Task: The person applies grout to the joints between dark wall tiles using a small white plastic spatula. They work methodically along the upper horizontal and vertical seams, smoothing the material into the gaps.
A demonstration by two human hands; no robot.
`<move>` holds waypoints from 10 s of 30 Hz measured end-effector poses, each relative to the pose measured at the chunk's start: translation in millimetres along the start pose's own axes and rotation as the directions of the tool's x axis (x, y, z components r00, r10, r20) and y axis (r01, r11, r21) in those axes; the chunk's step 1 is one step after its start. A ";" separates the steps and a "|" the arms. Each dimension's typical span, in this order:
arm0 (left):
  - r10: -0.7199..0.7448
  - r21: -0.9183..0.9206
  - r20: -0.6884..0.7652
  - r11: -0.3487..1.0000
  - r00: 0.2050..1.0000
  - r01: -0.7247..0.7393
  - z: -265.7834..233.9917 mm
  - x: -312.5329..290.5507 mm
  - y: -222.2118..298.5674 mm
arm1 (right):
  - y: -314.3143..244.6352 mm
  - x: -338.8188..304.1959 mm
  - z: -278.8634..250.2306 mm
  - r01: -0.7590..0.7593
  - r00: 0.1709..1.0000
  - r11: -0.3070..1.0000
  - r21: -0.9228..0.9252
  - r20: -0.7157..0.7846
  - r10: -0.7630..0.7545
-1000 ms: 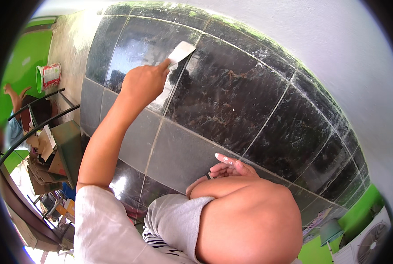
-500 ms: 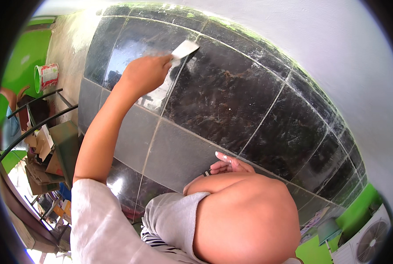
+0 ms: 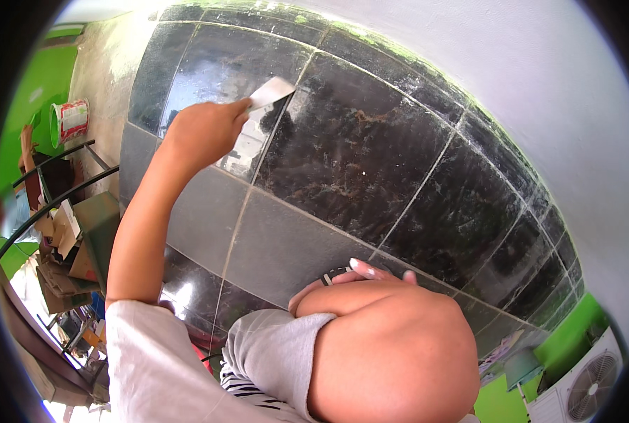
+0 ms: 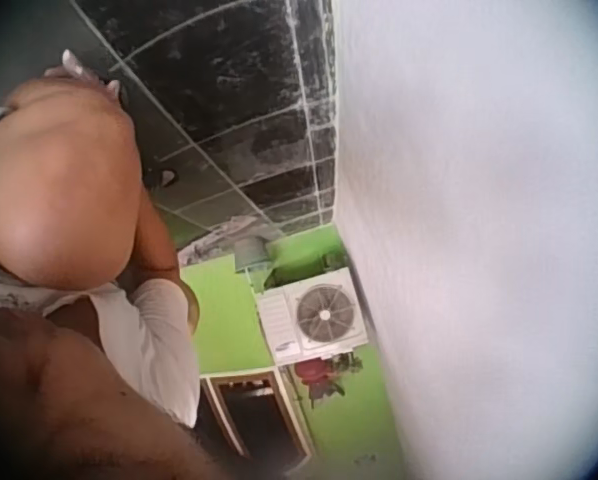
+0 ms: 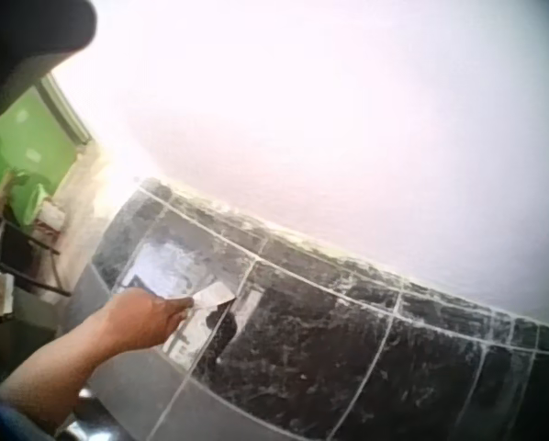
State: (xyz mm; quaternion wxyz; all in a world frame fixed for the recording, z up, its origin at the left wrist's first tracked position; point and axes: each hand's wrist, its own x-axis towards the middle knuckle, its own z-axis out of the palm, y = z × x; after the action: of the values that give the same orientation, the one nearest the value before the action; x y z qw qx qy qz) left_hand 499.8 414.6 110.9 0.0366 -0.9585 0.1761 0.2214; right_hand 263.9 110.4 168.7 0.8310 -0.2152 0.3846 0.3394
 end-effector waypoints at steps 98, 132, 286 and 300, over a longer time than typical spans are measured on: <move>0.154 -0.197 -0.226 0.960 0.962 -0.200 83.4 -49.8 149.3 | -34.8 -33.7 23.3 0.799 0.596 0.467 -0.379 0.394 -0.699; -0.524 -0.862 0.345 0.151 0.779 0.483 87.4 -83.1 7.9 | -40.9 -17.2 40.1 0.717 0.688 0.580 -0.387 0.256 -0.679; -0.225 -0.526 -0.636 0.826 0.738 -0.202 147.1 16.6 125.7 | -259.9 158.7 54.3 -0.186 0.717 -0.868 -0.461 0.540 -0.441; -0.224 -0.517 -0.639 0.833 0.736 -0.196 144.6 16.2 126.8 | -275.8 140.3 46.5 -0.228 0.724 -0.888 -0.399 0.540 -0.429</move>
State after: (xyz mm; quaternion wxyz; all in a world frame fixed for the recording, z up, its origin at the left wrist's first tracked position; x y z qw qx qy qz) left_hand 409.0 312.2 -25.2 -0.3064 -0.9414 0.0977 -0.1015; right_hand 554.5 8.4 113.7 -0.0276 -0.9800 -0.1724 0.0954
